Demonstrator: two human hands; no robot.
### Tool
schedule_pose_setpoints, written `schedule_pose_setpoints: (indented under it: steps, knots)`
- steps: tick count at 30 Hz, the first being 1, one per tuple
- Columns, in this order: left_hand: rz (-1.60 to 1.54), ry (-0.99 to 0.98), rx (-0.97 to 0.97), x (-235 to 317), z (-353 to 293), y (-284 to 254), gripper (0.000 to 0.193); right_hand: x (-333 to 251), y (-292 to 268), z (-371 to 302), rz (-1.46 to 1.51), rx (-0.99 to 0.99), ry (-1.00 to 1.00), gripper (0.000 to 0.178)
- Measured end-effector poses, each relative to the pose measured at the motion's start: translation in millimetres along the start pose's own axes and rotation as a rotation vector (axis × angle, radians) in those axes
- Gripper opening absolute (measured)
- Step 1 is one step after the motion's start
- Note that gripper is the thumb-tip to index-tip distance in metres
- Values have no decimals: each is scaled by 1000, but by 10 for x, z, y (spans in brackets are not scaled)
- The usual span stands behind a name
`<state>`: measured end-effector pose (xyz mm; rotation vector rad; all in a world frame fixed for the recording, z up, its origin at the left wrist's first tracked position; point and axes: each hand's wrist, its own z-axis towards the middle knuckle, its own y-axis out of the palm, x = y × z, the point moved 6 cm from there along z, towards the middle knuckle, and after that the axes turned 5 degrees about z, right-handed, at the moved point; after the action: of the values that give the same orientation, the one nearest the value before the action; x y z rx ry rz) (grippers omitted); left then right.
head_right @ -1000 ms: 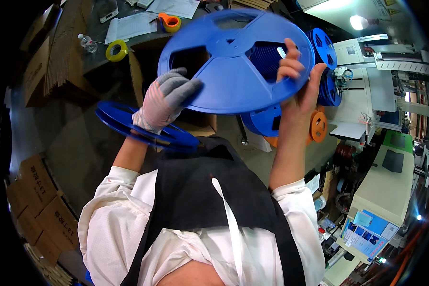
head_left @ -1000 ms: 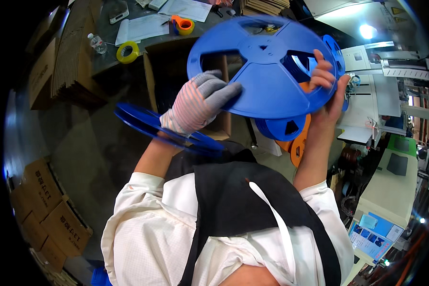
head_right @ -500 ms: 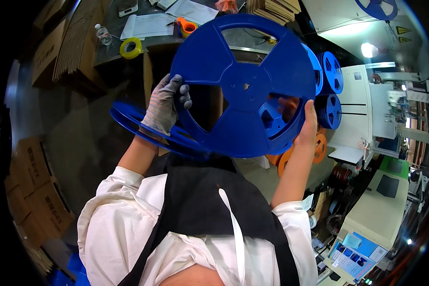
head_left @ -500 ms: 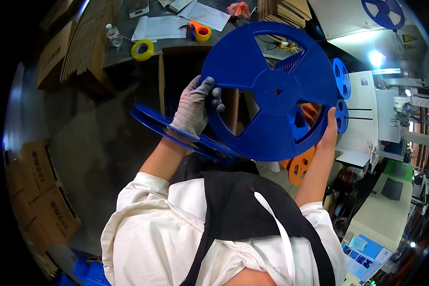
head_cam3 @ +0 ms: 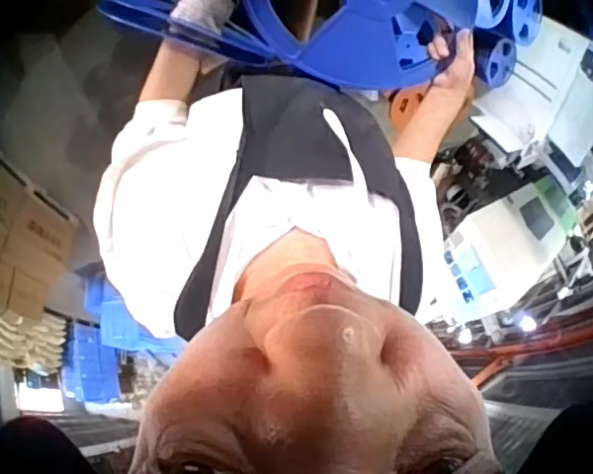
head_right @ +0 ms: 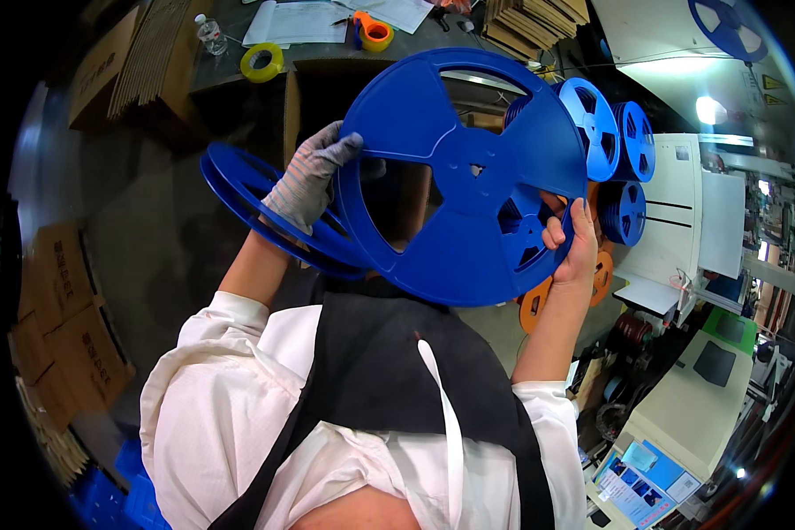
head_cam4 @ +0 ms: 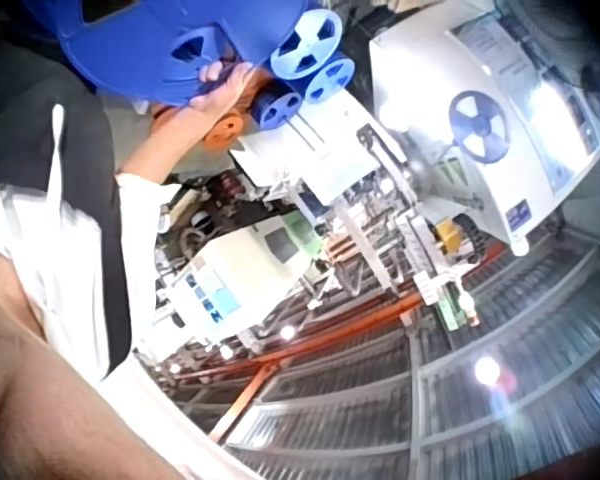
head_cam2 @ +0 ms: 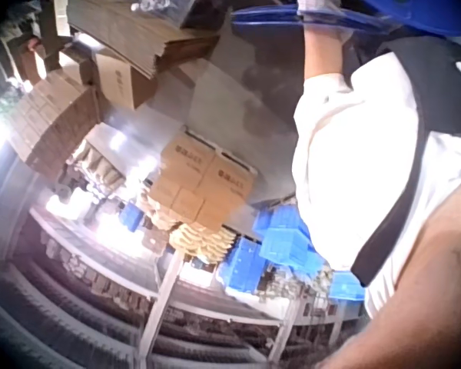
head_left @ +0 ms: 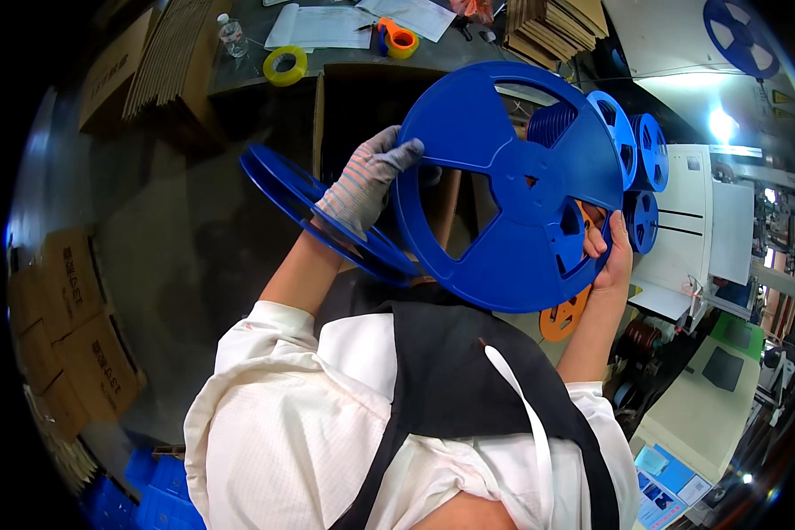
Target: The person picks up blue plastic spools from a stack and places them into a cardboard box. The person handles the spools one by one, transferring them from a pile on a table into the box until the box is filled.
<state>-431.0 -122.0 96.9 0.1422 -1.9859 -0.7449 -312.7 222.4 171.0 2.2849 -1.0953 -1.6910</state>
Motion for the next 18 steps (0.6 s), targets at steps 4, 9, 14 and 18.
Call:
schedule_pose_setpoints:
  steps: [4,9,14,18]
  knots:
    - [-84,16,56,43,44,-107,35,45,106,-108,-30,-94,78,34]
    - [-36,-9,31,136,25,-112,30,106,134,-227,-152,-105,99,35]
    - [-105,-163,-21,-95,-112,-128,32,224,-36,-356,-46,-39,91,34]
    - [-137,-283,-104,-429,-193,-252,44,248,-226,-320,28,60,51,32]
